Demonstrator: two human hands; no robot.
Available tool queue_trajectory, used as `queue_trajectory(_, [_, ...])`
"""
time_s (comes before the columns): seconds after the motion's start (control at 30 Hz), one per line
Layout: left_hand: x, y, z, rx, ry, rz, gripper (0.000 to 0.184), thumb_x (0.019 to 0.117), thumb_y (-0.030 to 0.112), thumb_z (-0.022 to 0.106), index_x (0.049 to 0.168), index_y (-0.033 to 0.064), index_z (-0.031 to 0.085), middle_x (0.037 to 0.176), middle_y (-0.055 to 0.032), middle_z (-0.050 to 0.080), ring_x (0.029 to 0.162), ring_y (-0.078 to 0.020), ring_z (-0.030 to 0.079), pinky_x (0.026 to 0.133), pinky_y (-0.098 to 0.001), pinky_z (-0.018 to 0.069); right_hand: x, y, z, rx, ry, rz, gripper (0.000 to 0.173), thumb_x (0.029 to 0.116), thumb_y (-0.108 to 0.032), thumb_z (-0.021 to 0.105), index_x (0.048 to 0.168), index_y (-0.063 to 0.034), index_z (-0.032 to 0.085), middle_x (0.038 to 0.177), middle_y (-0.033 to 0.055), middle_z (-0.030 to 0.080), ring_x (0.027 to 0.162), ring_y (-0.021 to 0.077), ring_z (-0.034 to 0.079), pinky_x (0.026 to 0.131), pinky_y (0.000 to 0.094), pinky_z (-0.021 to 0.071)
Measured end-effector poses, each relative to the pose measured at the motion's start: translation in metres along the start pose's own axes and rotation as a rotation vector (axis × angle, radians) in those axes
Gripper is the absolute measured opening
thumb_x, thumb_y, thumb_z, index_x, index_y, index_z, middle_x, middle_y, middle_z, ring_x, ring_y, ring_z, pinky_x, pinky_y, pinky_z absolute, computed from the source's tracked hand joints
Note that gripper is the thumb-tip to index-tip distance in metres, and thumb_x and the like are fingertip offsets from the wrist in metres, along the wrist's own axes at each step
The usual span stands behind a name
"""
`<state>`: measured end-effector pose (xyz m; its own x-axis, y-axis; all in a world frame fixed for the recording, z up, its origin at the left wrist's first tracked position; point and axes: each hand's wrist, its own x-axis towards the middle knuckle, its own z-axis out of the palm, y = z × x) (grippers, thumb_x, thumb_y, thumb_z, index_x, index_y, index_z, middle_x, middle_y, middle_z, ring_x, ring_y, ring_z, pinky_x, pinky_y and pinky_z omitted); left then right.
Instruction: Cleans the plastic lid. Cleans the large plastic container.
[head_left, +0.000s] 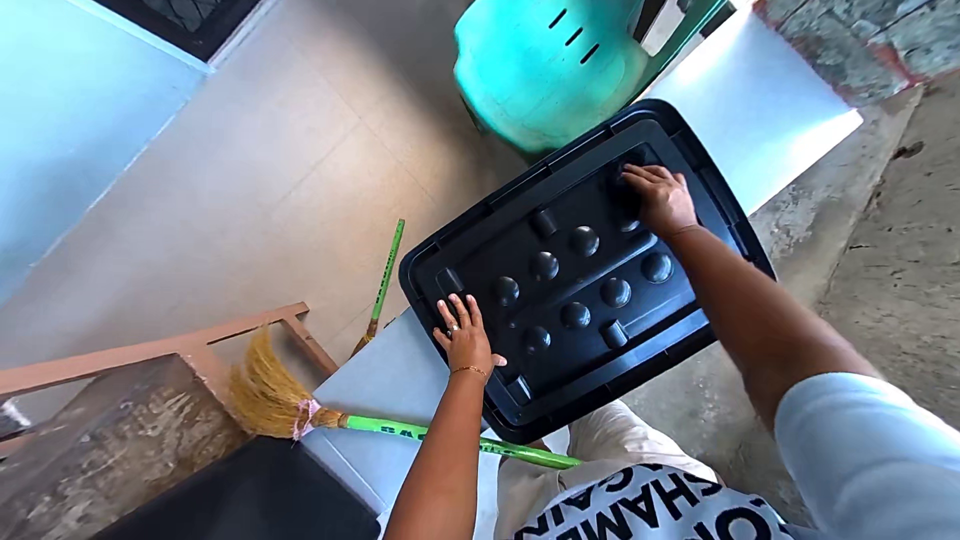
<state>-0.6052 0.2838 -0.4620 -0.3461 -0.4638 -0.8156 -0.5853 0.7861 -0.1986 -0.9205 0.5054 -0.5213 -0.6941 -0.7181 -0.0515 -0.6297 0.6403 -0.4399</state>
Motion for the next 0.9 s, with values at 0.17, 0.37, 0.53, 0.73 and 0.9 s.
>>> queue_trajectory(0.17, [0.002,0.002,0.001,-0.008,0.004,0.009,0.15,0.0652,0.046,0.095,0.165,0.0088,-0.01,0.169,-0.0228,-0.02,0.156,-0.0485,-0.011,0.118,-0.072,0.0147,-0.017,-0.068,0.023,0.089,0.158,0.344,0.048,0.0941,0.006,0.051,0.14,-0.0059,0.062,0.152,0.0179,0.053,0.138,0.0438,0.049,0.104,0.067,0.0407])
queue_trajectory(0.37, [0.003,0.002,0.003,-0.02,-0.001,0.008,0.149,0.0661,0.045,0.095,0.165,0.0081,-0.01,0.169,-0.0215,-0.021,0.156,-0.0468,-0.012,0.118,-0.0725,0.0135,-0.133,-0.194,0.096,0.279,-0.283,-0.179,0.054,0.0916,0.009,0.054,0.143,-0.0079,0.06,0.152,0.0105,0.055,0.139,0.0373,0.051,0.104,0.0569,0.0473])
queue_trajectory(0.53, [0.004,0.0,0.007,-0.044,0.004,0.016,0.153,0.0656,0.046,0.096,0.163,0.0092,-0.016,0.167,-0.0211,-0.027,0.155,-0.0462,-0.016,0.118,-0.0728,0.0094,-0.144,-0.083,0.056,0.117,-0.062,-0.156,0.05,0.0896,0.005,0.063,0.134,-0.018,0.068,0.142,0.0046,0.064,0.13,0.0343,0.06,0.093,0.06,0.0532])
queue_trajectory(0.73, [0.004,0.001,0.009,-0.043,0.022,0.015,0.153,0.0671,0.048,0.095,0.163,0.0098,-0.018,0.166,-0.0198,-0.03,0.155,-0.0436,-0.02,0.118,-0.0721,0.0112,-0.103,-0.007,0.006,0.013,0.239,0.521,0.048,0.0957,0.002,0.05,0.141,-0.0062,0.061,0.151,0.0153,0.054,0.139,0.045,0.047,0.11,0.0629,0.0371])
queue_trajectory(0.9, [0.007,0.003,0.012,-0.034,0.05,0.011,0.154,0.0653,0.047,0.096,0.163,0.009,-0.017,0.166,-0.0208,-0.029,0.155,-0.0448,-0.019,0.118,-0.0728,0.0132,-0.12,-0.139,0.063,0.155,0.184,0.301,0.058,0.0845,0.007,0.066,0.141,-0.0045,0.061,0.145,0.0225,0.057,0.13,0.0469,0.055,0.102,0.0627,0.0471])
